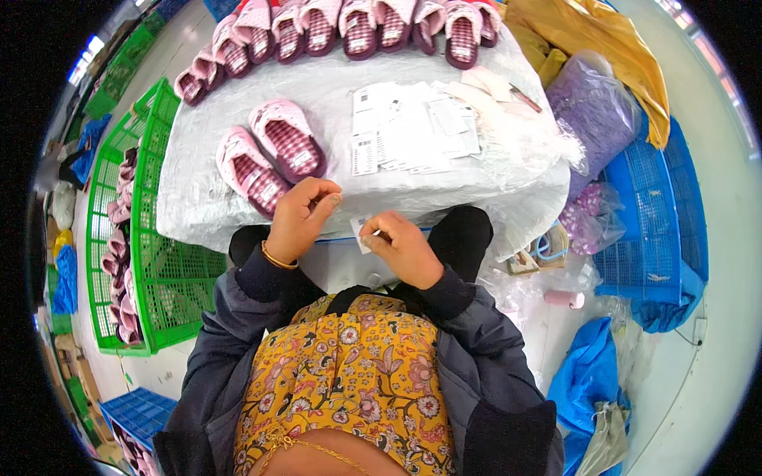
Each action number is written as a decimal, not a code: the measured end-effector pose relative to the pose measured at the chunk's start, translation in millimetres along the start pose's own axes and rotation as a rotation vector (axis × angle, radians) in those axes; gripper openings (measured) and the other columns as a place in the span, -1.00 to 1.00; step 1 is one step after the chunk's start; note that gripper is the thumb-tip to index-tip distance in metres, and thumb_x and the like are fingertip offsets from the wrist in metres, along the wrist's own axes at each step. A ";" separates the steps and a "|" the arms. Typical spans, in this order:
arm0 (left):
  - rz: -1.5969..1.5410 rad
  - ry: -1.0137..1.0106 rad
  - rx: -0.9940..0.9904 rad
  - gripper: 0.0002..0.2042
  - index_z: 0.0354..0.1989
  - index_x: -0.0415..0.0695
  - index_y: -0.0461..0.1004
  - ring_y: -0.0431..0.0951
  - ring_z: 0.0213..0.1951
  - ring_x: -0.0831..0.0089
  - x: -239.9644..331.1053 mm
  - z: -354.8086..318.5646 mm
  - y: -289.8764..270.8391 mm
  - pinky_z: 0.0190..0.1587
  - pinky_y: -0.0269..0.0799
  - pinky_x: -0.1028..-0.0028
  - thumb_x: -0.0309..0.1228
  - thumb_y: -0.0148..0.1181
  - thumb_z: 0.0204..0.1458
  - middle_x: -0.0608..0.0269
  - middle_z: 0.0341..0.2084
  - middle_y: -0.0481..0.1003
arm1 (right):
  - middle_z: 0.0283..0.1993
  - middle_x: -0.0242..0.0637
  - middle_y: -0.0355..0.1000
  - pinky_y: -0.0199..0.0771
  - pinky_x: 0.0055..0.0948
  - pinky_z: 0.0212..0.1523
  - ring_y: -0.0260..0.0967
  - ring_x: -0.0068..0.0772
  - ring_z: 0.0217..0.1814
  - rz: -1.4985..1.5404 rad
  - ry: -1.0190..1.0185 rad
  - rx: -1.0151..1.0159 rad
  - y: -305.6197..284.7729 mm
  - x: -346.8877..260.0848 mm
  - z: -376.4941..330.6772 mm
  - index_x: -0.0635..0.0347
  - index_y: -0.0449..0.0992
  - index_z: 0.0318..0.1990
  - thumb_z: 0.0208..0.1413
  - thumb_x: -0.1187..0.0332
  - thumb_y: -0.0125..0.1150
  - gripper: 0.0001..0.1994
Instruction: The person attaches small paper tags to pairs of pink and maroon checkered slippers. They pick up a tag, thread it through the slipper strap, and place the tagged slipper into a red basket. The process repeats for multiple pairs.
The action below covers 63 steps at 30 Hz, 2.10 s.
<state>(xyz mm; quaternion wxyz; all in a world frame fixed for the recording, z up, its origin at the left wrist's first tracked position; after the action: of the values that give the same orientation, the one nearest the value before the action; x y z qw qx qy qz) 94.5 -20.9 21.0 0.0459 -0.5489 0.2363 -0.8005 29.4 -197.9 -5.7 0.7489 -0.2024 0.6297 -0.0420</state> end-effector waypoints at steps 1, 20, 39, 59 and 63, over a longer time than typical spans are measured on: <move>0.048 -0.038 -0.061 -0.87 -0.21 -0.26 0.51 0.43 -0.42 0.52 7.0 7.5 0.5 -0.34 0.34 0.52 -0.50 0.20 0.10 0.23 -0.45 0.48 | -0.32 -0.39 0.35 0.31 -0.59 -0.34 0.26 -0.62 -0.38 0.058 0.060 -0.007 -0.7 5.5 -2.8 0.24 0.48 -0.21 0.16 0.49 0.20 -0.92; 0.635 0.111 -0.158 -0.61 0.01 0.01 0.53 0.49 -0.08 0.06 -51.8 196.8 73.6 -0.04 0.42 0.20 -0.20 0.19 -0.01 0.01 -0.17 0.44 | -0.43 -0.44 0.35 0.27 -0.61 -0.38 0.20 -0.68 -0.41 0.200 0.155 0.004 -37.1 45.0 -24.8 0.27 0.48 -0.23 0.16 0.47 0.21 -0.92; 0.632 0.388 -0.148 -0.68 -0.16 -0.09 0.56 0.38 0.05 0.07 -58.8 222.1 79.1 0.11 0.30 0.23 -0.34 0.31 -0.15 0.04 -0.08 0.46 | -0.44 -0.37 0.36 0.32 -0.54 -0.37 0.25 -0.60 -0.41 0.239 0.200 0.028 -47.5 52.6 -30.8 0.26 0.48 -0.27 0.15 0.45 0.23 -0.91; 0.640 0.577 -0.309 -0.59 -0.08 -0.06 0.46 0.31 0.16 0.19 -0.5 174.0 79.7 0.17 0.16 0.17 -0.25 0.35 -0.12 0.24 0.04 0.40 | -0.33 -0.48 0.38 0.33 -0.63 -0.26 0.26 -0.70 -0.32 0.289 0.198 0.049 -39.9 54.9 -32.0 0.29 0.45 -0.25 0.17 0.53 0.15 -0.95; 0.669 0.682 -0.371 -0.60 -0.08 -0.05 0.42 0.39 0.08 0.24 35.2 156.5 67.3 0.18 0.15 0.18 -0.22 0.33 -0.08 0.26 -0.04 0.43 | -0.03 -0.28 0.38 0.29 -0.51 0.04 0.29 -0.48 -0.01 0.262 0.015 0.292 -70.6 51.6 -32.5 0.25 0.41 -0.24 0.21 0.51 0.07 -0.97</move>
<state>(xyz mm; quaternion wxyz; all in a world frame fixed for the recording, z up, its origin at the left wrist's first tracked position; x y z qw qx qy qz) 209.0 -143.4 67.1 0.1215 -0.1497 0.5387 -0.8202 22.2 -287.0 -32.4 0.7646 -0.0076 0.6434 -0.0368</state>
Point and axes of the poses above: each hand's wrist, its own z-axis towards the middle knuckle, its own y-axis out of the palm, x = y × z, the point moved 5 cm from there along z, towards the middle knuckle
